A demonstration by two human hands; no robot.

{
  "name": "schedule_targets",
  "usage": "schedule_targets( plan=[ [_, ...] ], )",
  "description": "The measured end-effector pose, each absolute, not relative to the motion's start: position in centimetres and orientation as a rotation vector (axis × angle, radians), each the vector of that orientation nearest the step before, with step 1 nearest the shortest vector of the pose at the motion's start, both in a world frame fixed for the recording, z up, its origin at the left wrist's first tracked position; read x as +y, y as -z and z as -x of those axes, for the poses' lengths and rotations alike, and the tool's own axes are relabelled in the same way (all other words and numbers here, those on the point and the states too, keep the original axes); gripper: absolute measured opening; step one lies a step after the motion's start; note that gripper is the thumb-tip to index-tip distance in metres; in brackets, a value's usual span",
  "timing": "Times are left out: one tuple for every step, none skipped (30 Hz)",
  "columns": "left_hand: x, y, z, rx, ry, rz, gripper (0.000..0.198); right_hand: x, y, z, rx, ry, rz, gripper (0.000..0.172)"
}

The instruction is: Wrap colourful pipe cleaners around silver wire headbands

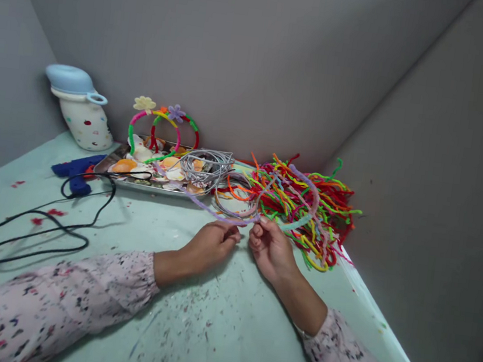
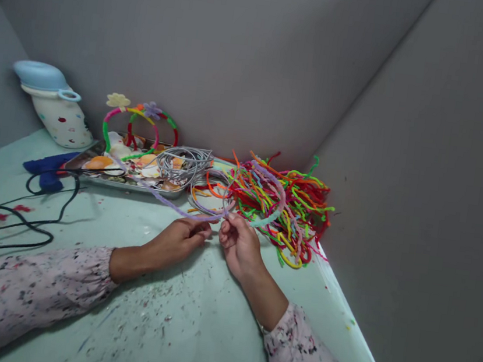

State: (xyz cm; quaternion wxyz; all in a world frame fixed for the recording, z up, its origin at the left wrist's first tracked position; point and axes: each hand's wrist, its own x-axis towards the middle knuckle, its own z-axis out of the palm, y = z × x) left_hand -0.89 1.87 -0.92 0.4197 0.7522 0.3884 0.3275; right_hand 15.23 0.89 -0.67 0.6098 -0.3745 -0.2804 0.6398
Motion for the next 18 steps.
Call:
schedule_targets(
  plan=[
    [1.89,0.92,0.88,0.972,-0.854,-1.847,0.024,0.88,0.72,-15.23,-0.648,-1.509,0.861,0.023],
    [1.89,0.88,0.88,0.959,-0.9,-1.809,0.025,0.86,0.78,-15.23,-0.661,-1.53,0.866,0.021],
    [1.87,0.82,0.89,0.943,-0.957,-1.766,0.027,0.84,0.84,-15.22,-0.686,-1.541,0.879,0.019],
    [1.85,0.75,0.9,0.928,-1.013,-1.722,0.029,0.81,0.89,-15.2,-0.718,-1.544,0.896,0.017],
    [1.83,0.69,0.9,0.919,-1.06,-1.683,0.03,0.76,0.94,-15.18,-0.751,-1.542,0.915,0.016],
    [1.82,0.65,0.92,0.918,-1.097,-1.655,0.028,0.7,0.97,-15.15,-0.782,-1.539,0.933,0.015],
    [1.82,0.61,0.94,0.921,-1.126,-1.64,0.026,0.64,0.99,-15.12,-0.811,-1.538,0.949,0.016],
    [1.82,0.58,0.96,0.922,-1.148,-1.636,0.024,0.57,1.0,-15.07,-0.835,-1.538,0.965,0.017],
    [1.83,0.55,1.01,0.921,-1.162,-1.643,0.022,0.51,1.0,-15.03,-0.854,-1.541,0.979,0.018],
    [1.84,0.51,1.06,0.918,-1.167,-1.662,0.021,0.46,0.99,-14.98,-0.871,-1.545,0.991,0.018],
    [1.85,0.47,1.12,0.916,-1.168,-1.687,0.021,0.41,0.98,-14.95,-0.883,-1.55,1.001,0.019],
    [1.87,0.42,1.2,0.915,-1.168,-1.717,0.02,0.38,0.97,-14.92,-0.893,-1.556,1.007,0.019],
    [1.89,0.38,1.27,0.916,-1.169,-1.745,0.02,0.37,0.95,-14.9,-0.9,-1.559,1.009,0.019],
    [1.92,0.35,1.33,0.919,-1.171,-1.771,0.02,0.36,0.94,-14.9,-0.905,-1.562,1.006,0.019],
    [1.95,0.33,1.38,0.92,-1.172,-1.795,0.02,0.37,0.94,-14.92,-0.909,-1.563,1.001,0.018],
    [1.98,0.32,1.42,0.918,-1.173,-1.812,0.02,0.37,0.94,-14.94,-0.91,-1.562,0.996,0.018],
    [2.0,0.33,1.44,0.913,-1.17,-1.823,0.02,0.37,0.94,-14.97,-0.91,-1.562,0.993,0.017],
    [2.02,0.34,1.45,0.907,-1.165,-1.829,0.02,0.37,0.95,-15.01,-0.909,-1.561,0.991,0.017]
  ],
)
